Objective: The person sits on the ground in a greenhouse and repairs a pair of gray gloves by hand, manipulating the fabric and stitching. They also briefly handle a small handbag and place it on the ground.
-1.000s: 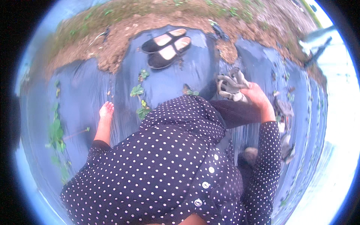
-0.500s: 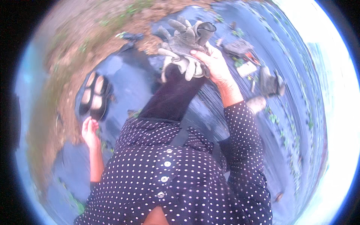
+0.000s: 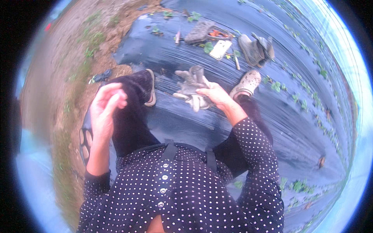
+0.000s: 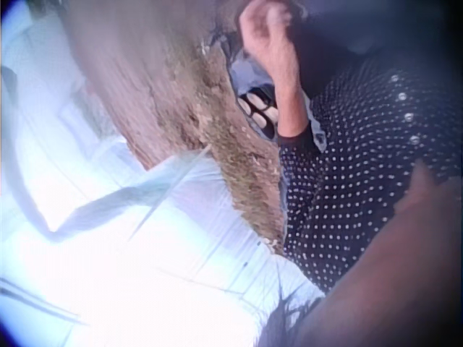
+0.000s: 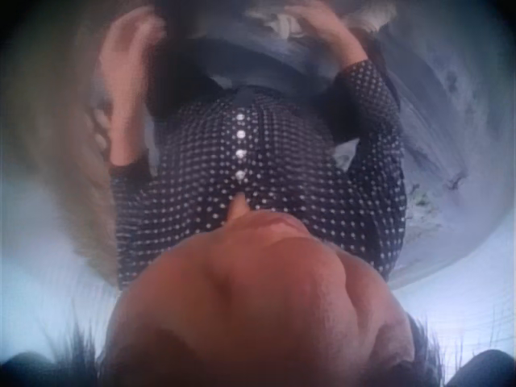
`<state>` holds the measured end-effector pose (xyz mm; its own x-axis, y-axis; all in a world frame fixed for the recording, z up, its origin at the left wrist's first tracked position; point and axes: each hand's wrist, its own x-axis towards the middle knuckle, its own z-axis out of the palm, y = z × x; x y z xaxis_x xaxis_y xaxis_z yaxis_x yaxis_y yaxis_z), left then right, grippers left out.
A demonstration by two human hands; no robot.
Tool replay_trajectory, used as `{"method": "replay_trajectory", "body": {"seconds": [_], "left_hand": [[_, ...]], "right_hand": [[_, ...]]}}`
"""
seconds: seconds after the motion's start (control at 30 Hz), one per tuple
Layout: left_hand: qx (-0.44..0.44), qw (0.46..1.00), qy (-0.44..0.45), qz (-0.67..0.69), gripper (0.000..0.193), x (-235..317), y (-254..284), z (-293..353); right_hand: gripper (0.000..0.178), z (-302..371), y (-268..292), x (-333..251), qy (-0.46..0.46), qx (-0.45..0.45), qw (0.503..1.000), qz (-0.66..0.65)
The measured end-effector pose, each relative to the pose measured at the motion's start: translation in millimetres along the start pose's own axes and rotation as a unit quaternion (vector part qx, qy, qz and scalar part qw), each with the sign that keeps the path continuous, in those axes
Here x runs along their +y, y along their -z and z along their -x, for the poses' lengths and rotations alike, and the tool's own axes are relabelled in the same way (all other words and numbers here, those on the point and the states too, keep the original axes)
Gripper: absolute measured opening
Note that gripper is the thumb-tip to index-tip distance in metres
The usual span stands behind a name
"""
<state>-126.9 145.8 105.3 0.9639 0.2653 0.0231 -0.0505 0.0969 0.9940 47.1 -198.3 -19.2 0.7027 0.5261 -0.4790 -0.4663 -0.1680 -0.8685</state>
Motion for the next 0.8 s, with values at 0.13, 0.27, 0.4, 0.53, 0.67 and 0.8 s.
{"method": "replay_trajectory", "body": {"seconds": [0.13, 0.27, 0.4, 0.53, 0.67, 0.8], "left_hand": [[-0.191, 0.981, 0.041, 0.0, 0.026, -7.8, -78.8, -47.0], [-0.259, 0.964, 0.025, -0.05, 0.019, 4.1, -116.6, -56.1], [-0.47, 0.851, -0.213, 0.099, 0.019, 57.4, -96.5, -10.5], [-0.698, 0.571, -0.266, 0.34, 0.022, 88.7, -82.7, 10.7], [-0.736, 0.521, -0.23, 0.365, 0.024, 96.6, -106.5, 2.7], [-0.754, 0.497, -0.205, 0.377, 0.026, 106.0, -131.0, -3.0]], "right_hand": [[0.035, 5.3, -9.9, 11.6, -0.015, -0.019, 1.0, -0.014], [0.038, 10.6, -15.8, 28.2, -0.049, 0.018, 0.998, 0.041], [0.035, 12.7, -9.4, 41.3, -0.059, 0.035, 0.994, 0.082], [0.037, 6.5, -5.9, 43.5, -0.035, 0.057, 0.993, 0.097], [0.039, 5.4, -9.7, 42.1, -0.023, 0.063, 0.994, 0.084], [0.037, 10.0, -13.2, 37.9, -0.037, 0.044, 0.992, 0.116]]}}
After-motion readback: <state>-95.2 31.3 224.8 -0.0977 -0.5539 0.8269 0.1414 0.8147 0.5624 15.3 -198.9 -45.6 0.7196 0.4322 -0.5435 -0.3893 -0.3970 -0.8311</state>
